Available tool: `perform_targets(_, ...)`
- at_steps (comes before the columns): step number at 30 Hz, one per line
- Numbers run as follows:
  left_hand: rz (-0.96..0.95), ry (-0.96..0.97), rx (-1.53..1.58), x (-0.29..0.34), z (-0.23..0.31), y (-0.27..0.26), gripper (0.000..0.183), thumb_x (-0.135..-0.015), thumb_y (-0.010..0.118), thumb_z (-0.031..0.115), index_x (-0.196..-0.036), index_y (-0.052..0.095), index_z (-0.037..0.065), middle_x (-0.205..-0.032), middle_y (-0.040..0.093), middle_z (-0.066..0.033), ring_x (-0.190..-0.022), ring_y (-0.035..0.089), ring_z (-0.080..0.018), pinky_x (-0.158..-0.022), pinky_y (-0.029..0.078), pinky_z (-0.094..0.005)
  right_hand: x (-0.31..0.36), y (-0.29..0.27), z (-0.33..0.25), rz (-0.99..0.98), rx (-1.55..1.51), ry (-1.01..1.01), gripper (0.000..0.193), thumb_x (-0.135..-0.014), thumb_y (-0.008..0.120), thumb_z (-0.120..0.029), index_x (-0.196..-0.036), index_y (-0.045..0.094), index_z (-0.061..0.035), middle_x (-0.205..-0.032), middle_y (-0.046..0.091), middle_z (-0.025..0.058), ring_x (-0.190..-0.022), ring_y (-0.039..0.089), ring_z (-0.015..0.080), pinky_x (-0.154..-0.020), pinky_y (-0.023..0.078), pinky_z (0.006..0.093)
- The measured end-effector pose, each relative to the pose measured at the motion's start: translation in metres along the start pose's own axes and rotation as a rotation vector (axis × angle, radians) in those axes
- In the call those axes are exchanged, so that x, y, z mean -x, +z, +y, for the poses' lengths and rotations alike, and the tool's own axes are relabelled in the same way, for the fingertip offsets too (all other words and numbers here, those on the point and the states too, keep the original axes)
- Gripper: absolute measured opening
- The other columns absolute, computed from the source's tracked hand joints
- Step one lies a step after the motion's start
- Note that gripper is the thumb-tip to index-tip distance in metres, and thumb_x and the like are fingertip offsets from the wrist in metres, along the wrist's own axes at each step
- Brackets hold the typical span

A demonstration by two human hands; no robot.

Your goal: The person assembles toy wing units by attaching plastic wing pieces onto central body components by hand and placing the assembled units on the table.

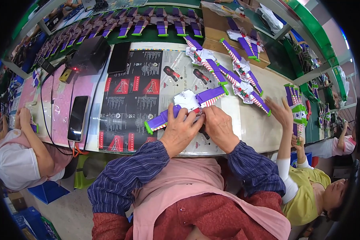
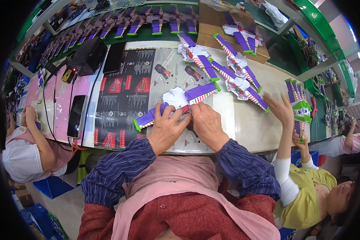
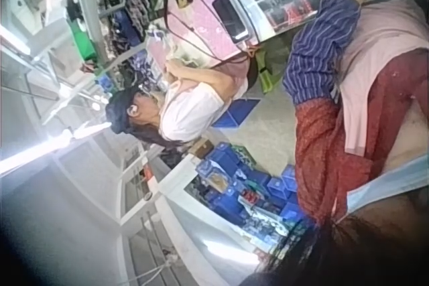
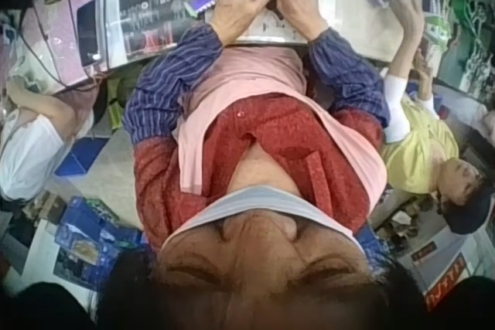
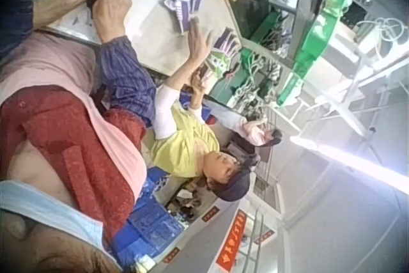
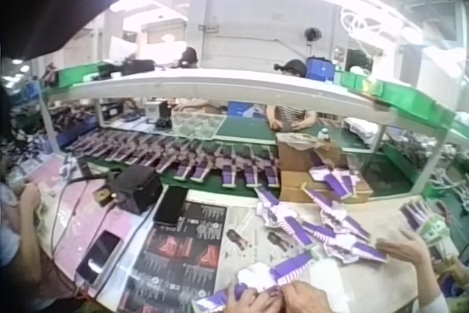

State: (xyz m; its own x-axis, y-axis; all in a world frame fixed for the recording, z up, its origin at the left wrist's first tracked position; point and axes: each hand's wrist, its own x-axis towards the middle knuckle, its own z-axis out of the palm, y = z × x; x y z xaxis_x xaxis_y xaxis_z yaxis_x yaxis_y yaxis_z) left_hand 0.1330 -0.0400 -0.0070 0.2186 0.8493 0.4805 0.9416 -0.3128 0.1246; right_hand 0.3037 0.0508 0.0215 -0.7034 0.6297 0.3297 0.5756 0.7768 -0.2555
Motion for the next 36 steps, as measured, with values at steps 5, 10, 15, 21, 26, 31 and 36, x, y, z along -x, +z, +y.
perform_targets(5,0.035,0.009,0.008,0.002,-0.002,0.005,0.041,-0.093,0.066,0.017,-0.134,0.071,0.015,-0.113,0.059,-0.0038,-0.115,0.056,-0.0276,-0.112,0.036,-0.0715,-0.003,-0.005,-0.004,-0.014,0.058,-0.036,0.017,-0.086,0.067,0.001,-0.103,0.066,-0.0010,-0.093,0.067,0.0162,-0.087,0.070,0.0340,-0.074,0.056,0.0460)
perform_targets(10,0.054,0.012,0.032,0.003,-0.003,0.008,0.041,-0.093,0.065,0.017,-0.133,0.070,0.009,-0.114,0.059,-0.0066,-0.115,0.055,-0.0277,-0.112,0.033,-0.0747,-0.005,-0.005,-0.003,-0.034,0.086,-0.043,0.017,-0.086,0.068,0.000,-0.102,0.066,-0.0019,-0.093,0.067,0.0153,-0.086,0.070,0.0332,-0.074,0.056,0.0452)
perform_targets(15,0.051,0.006,-0.007,0.004,-0.002,0.007,0.041,-0.091,0.067,0.018,-0.132,0.072,0.010,-0.116,0.058,-0.0050,-0.117,0.054,-0.0272,-0.111,0.035,-0.0723,-0.005,-0.013,0.000,-0.017,0.011,-0.058,0.025,-0.081,0.071,0.002,-0.107,0.069,-0.0023,-0.098,0.067,0.0140,-0.090,0.070,0.0328,-0.075,0.057,0.0444)
perform_targets(21,0.034,-0.006,-0.007,0.002,0.000,0.006,0.042,-0.090,0.069,0.018,-0.131,0.072,0.010,-0.116,0.058,-0.0048,-0.118,0.054,-0.0272,-0.112,0.035,-0.0711,-0.002,-0.003,0.019,0.008,-0.015,-0.133,0.031,-0.076,0.073,0.003,-0.107,0.069,-0.0014,-0.101,0.065,0.0137,-0.093,0.069,0.0325,-0.075,0.057,0.0427)
perform_targets(26,0.006,-0.047,0.072,0.000,0.002,0.002,0.040,-0.092,0.065,0.016,-0.131,0.071,0.009,-0.117,0.058,-0.0058,-0.119,0.054,-0.0274,-0.115,0.032,-0.0703,-0.002,0.000,0.017,0.009,0.002,-0.119,0.028,-0.075,0.073,0.003,-0.103,0.066,-0.0014,-0.099,0.064,0.0136,-0.092,0.069,0.0326,-0.075,0.057,0.0423)
perform_targets(31,0.001,-0.109,0.100,-0.002,0.006,0.003,0.042,-0.092,0.065,0.016,-0.133,0.071,0.009,-0.117,0.058,-0.0057,-0.120,0.054,-0.0283,-0.118,0.030,-0.0708,-0.001,0.000,0.016,0.016,0.004,-0.126,0.029,-0.075,0.074,0.004,-0.102,0.065,-0.0015,-0.098,0.063,0.0138,-0.091,0.068,0.0327,-0.075,0.057,0.0424)
perform_targets(36,0.005,-0.077,0.049,0.001,0.005,0.004,0.045,-0.087,0.070,0.015,-0.133,0.072,0.012,-0.117,0.058,-0.0045,-0.119,0.054,-0.0278,-0.118,0.030,-0.0703,0.003,0.000,0.015,0.012,-0.023,-0.115,0.035,-0.073,0.076,0.005,-0.105,0.064,-0.0019,-0.102,0.062,0.0141,-0.096,0.067,0.0333,-0.079,0.056,0.0435)
